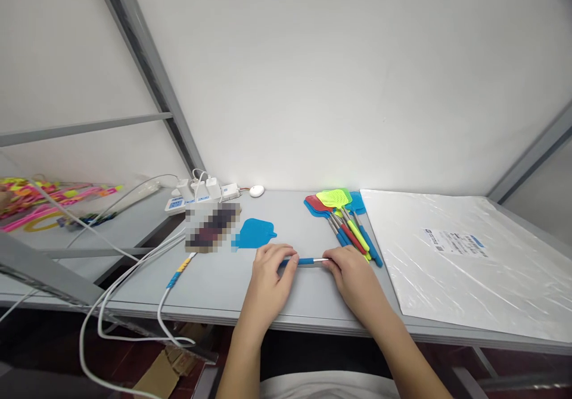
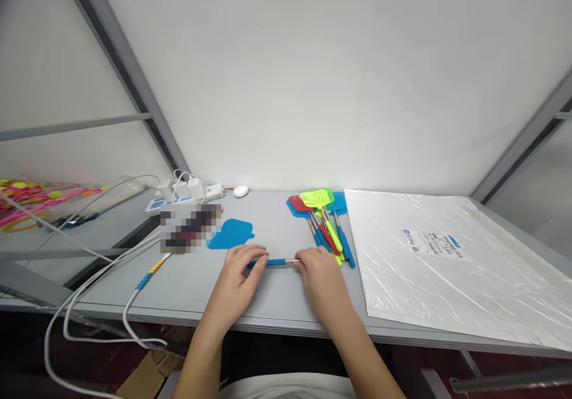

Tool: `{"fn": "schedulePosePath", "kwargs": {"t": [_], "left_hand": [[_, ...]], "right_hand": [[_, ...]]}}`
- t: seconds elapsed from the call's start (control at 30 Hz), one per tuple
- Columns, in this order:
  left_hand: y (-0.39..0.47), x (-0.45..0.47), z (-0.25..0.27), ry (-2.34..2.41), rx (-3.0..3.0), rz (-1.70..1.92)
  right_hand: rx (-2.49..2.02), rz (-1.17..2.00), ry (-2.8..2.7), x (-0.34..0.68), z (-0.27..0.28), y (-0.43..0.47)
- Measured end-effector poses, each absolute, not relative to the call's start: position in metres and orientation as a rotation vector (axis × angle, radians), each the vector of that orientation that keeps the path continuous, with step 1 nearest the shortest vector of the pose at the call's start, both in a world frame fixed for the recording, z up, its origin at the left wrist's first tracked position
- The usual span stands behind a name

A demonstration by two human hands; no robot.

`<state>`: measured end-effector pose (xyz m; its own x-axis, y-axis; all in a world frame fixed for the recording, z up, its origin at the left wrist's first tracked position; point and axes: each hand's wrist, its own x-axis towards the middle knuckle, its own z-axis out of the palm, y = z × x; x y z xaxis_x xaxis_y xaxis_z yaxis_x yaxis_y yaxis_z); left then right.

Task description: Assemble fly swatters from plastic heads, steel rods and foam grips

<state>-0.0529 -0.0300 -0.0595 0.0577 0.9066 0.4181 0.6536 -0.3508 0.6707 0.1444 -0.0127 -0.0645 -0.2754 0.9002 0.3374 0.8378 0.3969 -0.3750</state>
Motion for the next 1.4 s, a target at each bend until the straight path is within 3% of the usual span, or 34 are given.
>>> {"fn": "schedulePosePath", "kwargs": {"t": [0.13, 0.47, 0.93, 1.4], "left_hand": [[-0.028, -0.061, -0.059, 1.6, 2.127, 1.205], [-0.033, -0.055, -0.057, 1.531, 2.225, 0.946], [-0.045, -0.042, -0.075, 1.775, 2.451, 0.579], [-0.041, -0.043, -0.073, 1.749, 2.459, 0.641]], "right_hand": [[-1.644, -0.085, -2.264, 0.128, -0.06, 0.005], [-1.742, -0.161, -2.2, 0.115, -0.065, 0.01], [-1.618, 0.143, -2.432, 0.143, -0.081, -0.042], [-1.603, 0.268, -2.409, 0.148, -0.076, -0.043]]}}
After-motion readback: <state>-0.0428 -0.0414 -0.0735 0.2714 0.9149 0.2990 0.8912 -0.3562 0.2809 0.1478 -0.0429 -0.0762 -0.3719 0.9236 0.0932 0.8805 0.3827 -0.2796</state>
